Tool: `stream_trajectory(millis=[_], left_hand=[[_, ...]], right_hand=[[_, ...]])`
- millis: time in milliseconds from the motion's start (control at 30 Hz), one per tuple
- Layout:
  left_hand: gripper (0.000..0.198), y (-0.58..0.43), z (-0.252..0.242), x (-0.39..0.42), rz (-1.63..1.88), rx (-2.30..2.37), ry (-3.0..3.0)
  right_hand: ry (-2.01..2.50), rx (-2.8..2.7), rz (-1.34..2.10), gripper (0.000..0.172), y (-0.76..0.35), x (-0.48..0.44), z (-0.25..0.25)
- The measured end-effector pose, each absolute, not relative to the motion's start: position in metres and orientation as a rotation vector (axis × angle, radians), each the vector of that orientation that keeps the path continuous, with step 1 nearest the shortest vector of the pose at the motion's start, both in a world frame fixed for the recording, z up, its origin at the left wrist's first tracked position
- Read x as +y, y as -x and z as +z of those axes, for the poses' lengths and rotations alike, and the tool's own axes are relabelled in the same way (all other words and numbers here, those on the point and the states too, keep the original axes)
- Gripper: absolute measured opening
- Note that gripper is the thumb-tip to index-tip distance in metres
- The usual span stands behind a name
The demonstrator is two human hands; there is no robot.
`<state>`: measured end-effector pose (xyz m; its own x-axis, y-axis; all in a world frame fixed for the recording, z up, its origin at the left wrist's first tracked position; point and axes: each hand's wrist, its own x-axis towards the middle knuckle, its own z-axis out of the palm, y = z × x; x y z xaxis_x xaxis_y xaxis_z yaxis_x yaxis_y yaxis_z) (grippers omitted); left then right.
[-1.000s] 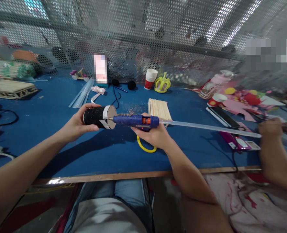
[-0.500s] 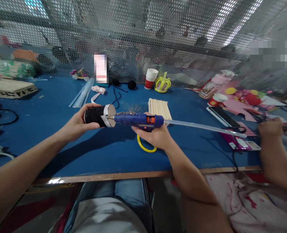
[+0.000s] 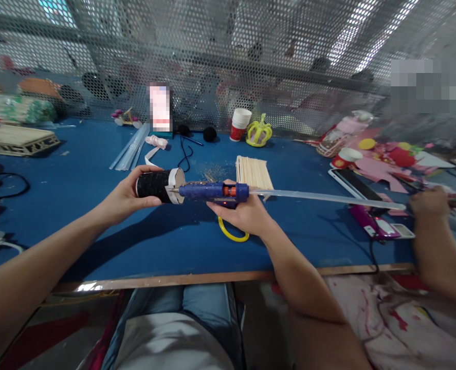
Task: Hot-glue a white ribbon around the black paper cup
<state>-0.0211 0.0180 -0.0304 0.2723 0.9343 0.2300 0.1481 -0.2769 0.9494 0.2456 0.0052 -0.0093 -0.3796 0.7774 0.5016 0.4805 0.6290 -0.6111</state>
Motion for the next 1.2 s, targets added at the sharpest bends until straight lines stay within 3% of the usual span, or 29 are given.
stream_trajectory(millis=[967, 1200], left_hand=[[0.06, 0.0194, -0.0274, 0.0152, 1.058, 1.04, -1.692], [0.058, 0.0211, -0.0291, 0.0173, 1.055, 1.052, -1.66]], right_hand=[[0.996, -2.011, 0.512, 0.012, -0.2446, 0.0061, -0.0098], [1.041, -2.036, 0.576, 0.019, -0.246, 0.0064, -0.01]])
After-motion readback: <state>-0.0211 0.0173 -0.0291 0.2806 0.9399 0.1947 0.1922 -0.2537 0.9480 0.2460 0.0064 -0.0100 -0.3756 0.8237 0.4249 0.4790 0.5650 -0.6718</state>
